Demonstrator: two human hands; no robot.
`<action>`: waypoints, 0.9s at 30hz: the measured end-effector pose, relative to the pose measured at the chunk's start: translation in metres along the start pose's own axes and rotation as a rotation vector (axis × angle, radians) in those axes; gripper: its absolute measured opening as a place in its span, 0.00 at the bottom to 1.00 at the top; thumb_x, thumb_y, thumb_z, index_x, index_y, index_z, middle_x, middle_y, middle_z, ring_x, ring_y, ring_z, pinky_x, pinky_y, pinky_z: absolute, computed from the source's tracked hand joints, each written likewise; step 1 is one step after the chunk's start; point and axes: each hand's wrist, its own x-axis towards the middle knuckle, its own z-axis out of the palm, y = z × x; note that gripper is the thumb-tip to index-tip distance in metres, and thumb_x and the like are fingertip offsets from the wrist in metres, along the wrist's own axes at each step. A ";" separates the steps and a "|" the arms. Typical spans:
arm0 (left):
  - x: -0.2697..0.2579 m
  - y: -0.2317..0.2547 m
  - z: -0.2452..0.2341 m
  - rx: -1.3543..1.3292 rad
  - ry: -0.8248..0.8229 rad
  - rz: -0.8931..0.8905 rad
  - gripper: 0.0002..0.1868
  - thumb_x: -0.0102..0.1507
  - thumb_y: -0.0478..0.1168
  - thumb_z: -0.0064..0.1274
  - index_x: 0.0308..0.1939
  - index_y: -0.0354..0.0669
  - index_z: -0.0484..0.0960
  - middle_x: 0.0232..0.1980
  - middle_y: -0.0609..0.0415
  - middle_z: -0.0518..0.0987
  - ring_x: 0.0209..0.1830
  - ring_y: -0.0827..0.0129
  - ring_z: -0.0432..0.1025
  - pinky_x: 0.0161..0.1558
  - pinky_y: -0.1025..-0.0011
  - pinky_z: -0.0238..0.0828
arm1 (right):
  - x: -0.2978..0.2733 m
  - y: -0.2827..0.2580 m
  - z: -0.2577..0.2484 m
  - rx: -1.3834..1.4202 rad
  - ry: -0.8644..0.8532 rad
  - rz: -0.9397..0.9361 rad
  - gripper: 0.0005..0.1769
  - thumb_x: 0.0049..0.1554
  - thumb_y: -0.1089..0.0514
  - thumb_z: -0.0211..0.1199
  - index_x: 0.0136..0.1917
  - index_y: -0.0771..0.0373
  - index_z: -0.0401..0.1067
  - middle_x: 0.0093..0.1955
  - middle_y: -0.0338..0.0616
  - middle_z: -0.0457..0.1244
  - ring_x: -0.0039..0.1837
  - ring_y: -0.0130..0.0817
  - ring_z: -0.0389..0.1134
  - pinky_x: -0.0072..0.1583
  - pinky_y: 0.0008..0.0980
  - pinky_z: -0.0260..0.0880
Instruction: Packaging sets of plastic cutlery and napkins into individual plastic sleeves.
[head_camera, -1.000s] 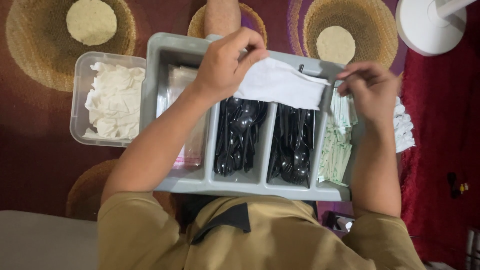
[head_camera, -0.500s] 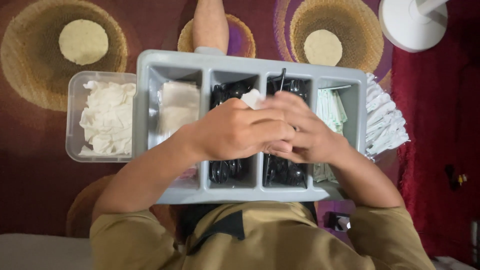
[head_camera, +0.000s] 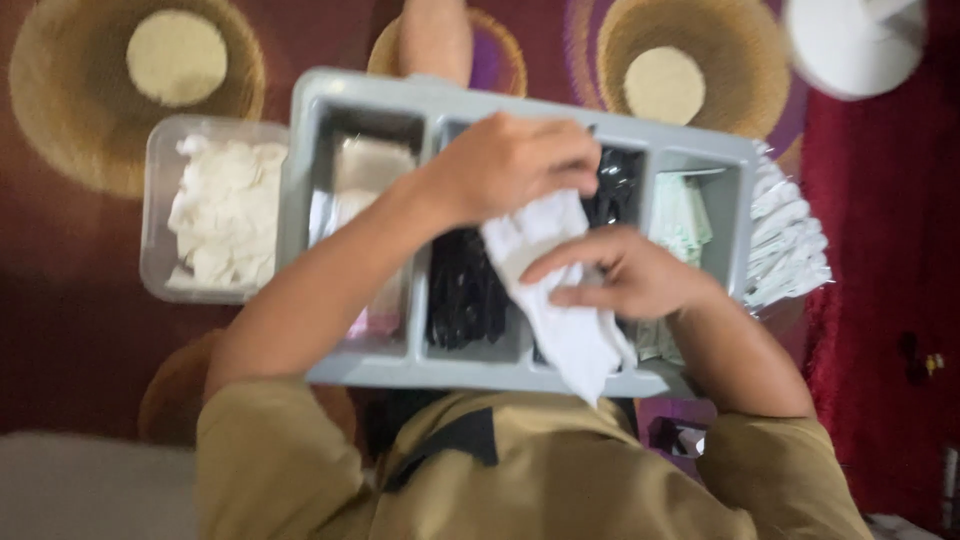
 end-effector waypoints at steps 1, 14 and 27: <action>-0.005 -0.011 0.000 0.002 0.004 -0.020 0.06 0.71 0.37 0.58 0.43 0.41 0.77 0.41 0.54 0.80 0.31 0.67 0.74 0.33 0.69 0.70 | -0.004 0.010 -0.004 0.012 -0.016 -0.002 0.16 0.58 0.56 0.68 0.60 0.56 0.78 0.57 0.40 0.74 0.55 0.28 0.76 0.58 0.25 0.74; -0.031 -0.008 -0.027 0.395 -0.570 -0.758 0.13 0.69 0.51 0.58 0.38 0.47 0.85 0.38 0.51 0.84 0.37 0.55 0.78 0.40 0.54 0.76 | -0.023 0.084 -0.051 0.203 0.763 -0.089 0.32 0.59 0.61 0.68 0.73 0.59 0.61 0.73 0.39 0.57 0.74 0.35 0.58 0.75 0.32 0.61; -0.049 -0.028 0.008 0.397 -0.525 -0.617 0.06 0.60 0.40 0.63 0.31 0.41 0.87 0.31 0.47 0.84 0.34 0.43 0.81 0.38 0.47 0.79 | -0.021 0.096 -0.041 0.210 0.946 -0.092 0.32 0.61 0.64 0.68 0.76 0.67 0.62 0.68 0.44 0.63 0.65 0.30 0.66 0.67 0.30 0.69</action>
